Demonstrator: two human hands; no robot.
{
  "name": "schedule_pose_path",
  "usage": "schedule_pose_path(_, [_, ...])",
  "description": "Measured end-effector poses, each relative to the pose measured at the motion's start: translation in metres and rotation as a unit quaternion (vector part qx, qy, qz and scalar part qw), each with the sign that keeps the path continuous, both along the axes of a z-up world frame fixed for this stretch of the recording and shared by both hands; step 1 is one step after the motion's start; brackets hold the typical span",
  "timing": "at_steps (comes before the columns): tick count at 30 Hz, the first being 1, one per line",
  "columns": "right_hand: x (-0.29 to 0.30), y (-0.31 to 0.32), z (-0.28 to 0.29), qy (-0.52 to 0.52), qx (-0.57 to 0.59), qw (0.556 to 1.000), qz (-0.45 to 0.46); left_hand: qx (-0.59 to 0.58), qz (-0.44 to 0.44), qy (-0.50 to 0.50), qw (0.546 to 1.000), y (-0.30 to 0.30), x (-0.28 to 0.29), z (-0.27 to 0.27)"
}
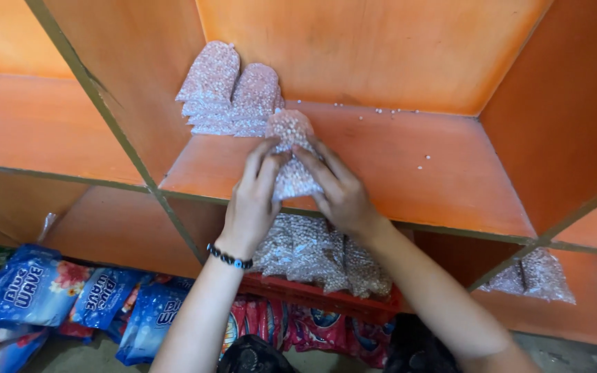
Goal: Stocking and organizing small bags of beans on a grocery store shelf.
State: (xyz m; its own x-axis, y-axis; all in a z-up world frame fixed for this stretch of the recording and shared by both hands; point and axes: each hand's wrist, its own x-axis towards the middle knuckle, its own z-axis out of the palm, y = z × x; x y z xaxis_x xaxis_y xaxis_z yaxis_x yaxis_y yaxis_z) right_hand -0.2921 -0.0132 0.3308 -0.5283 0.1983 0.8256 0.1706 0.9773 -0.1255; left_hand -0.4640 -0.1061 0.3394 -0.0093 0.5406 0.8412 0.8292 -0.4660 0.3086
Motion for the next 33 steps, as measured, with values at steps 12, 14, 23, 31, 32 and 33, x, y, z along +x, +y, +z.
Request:
schedule_pose_path(12, [-0.059, 0.075, 0.024, -0.049, 0.024, 0.999, -0.008, 0.025, -0.024, 0.012, 0.999, 0.074, -0.069, 0.021])
schedule_pose_path(14, [-0.072, 0.084, 0.031, -0.047, 0.009, 0.999, -0.01, 0.025, -0.026, 0.013, 0.999, 0.084, -0.079, 0.029])
schedule_pose_path(23, [-0.114, 0.12, 0.039, -0.014, -0.045, 0.999, -0.021, 0.008, -0.025, 0.0, 1.0, 0.128, -0.114, 0.049])
schedule_pose_path(31, [-0.127, 0.134, 0.039, -0.022, -0.071, 0.996, -0.043, 0.012, -0.011, 0.003, 1.0, 0.16, -0.132, 0.039])
schedule_pose_path(32, [-0.128, 0.136, 0.036, -0.016, -0.062, 0.997, -0.032, 0.0, -0.01, 0.002, 1.0, 0.158, -0.132, 0.042])
schedule_pose_path(33, [-0.13, 0.138, 0.034, -0.01, -0.053, 0.998, -0.02, -0.012, -0.01, 0.001, 1.0, 0.155, -0.132, 0.044])
